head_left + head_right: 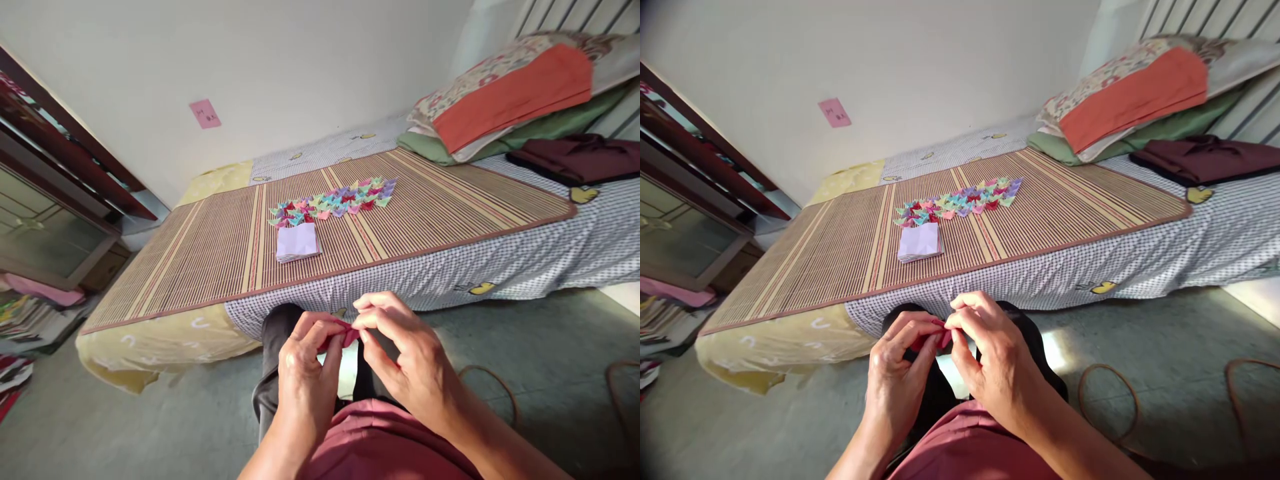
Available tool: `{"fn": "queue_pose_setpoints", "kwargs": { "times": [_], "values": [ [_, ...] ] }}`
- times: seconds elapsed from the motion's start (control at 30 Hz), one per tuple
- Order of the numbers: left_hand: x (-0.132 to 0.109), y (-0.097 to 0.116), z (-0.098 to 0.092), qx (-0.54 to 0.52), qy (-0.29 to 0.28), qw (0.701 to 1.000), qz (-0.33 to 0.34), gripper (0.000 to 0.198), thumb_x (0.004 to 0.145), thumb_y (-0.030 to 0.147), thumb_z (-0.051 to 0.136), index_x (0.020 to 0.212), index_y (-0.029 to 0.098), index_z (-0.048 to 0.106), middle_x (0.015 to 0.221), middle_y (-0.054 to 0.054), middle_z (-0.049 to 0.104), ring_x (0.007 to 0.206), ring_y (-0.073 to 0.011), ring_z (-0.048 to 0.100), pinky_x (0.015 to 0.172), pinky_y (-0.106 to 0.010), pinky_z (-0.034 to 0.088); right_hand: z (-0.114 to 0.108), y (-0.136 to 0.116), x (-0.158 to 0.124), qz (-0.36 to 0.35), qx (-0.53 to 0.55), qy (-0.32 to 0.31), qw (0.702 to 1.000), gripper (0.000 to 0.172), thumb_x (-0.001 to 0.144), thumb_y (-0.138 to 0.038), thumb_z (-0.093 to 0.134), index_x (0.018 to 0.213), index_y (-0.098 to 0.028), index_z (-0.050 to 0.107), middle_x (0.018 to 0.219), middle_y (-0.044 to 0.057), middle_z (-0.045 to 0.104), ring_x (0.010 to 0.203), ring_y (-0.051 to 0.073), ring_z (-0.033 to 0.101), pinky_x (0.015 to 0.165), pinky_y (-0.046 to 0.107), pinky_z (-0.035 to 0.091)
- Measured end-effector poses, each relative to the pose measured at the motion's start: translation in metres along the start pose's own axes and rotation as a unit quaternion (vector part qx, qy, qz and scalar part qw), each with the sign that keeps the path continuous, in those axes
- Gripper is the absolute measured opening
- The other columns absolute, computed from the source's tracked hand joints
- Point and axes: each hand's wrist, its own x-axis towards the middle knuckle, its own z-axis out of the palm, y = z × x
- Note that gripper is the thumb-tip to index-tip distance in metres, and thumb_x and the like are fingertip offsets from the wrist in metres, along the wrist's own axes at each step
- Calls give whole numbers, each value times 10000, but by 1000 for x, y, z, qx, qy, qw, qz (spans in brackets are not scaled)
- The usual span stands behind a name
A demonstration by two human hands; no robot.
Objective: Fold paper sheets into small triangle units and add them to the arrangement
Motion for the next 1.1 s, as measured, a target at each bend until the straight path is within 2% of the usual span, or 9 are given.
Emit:
{"fn": "queue_pose_setpoints", "kwargs": {
  "times": [0.13, 0.37, 0.47, 0.57, 0.8, 1.0, 1.1],
  "values": [
    [1, -3, 3, 0, 3, 1000, -5, 214, 908, 0, 696, 880, 202, 760, 952, -13, 746, 802, -105, 709, 713, -154, 562, 5, 0, -1, -7, -78, 3, 997, 200, 982, -20, 550, 931, -202, 615, 1034, 87, 640, 945, 221, 687, 813, 328, 585],
    [1, -8, 7, 2, 5, 1000, -10, 217, 921, 4, 670, 863, 200, 742, 912, -13, 745, 786, -117, 694, 699, -179, 546, 13, -3, -5, 16, -142, -23, 989, 182, 1013, -54, 567, 902, -189, 617, 1059, 102, 657, 928, 245, 677, 815, 370, 566],
    [0, -8, 8, -1, 6, 1000, 5, 224, 927, -1, 663, 864, 203, 729, 903, -6, 737, 778, -114, 688, 700, -178, 544, 13, -3, -4, 38, -174, -48, 983, 198, 1016, -59, 574, 875, -192, 614, 912, 61, 652, 811, 231, 662, 752, 361, 532],
    [-3, -7, 10, 2, 6, 1000, 19, 215, 939, 6, 661, 886, 203, 728, 907, -8, 724, 774, -112, 681, 709, -182, 546, 12, -1, -3, 50, -184, -72, 979, 227, 1008, -58, 579, 835, -204, 595, 787, 20, 619, 724, 213, 653, 684, 335, 486],
    [-5, -8, 10, 15, 8, 999, 42, 203, 968, 23, 636, 925, 200, 726, 931, -21, 722, 822, -128, 701, 757, -208, 557, 13, 0, -5, 50, -184, -93, 977, 244, 904, 12, 554, 837, -223, 557, 829, 18, 613, 654, 182, 624, 591, 302, 427],
    [-6, -6, 8, -6, -20, 1000, 8, 217, 972, 40, 606, 907, 207, 730, 951, -36, 732, 859, -155, 707, 772, -241, 556, 11, -4, -4, 24, -191, -104, 976, 272, 867, 29, 599, 812, -231, 541, 821, 20, 593, 708, 197, 618, 639, 309, 482],
    [-8, -7, 4, -64, -41, 995, -70, 141, 954, 102, 670, 990, 216, 743, 953, -37, 754, 881, -175, 712, 802, -270, 558, 9, -3, -3, 19, -182, -97, 978, 266, 894, 19, 602, 812, -229, 554, 875, 41, 613, 797, 219, 629, 718, 339, 534]
  ]
}}
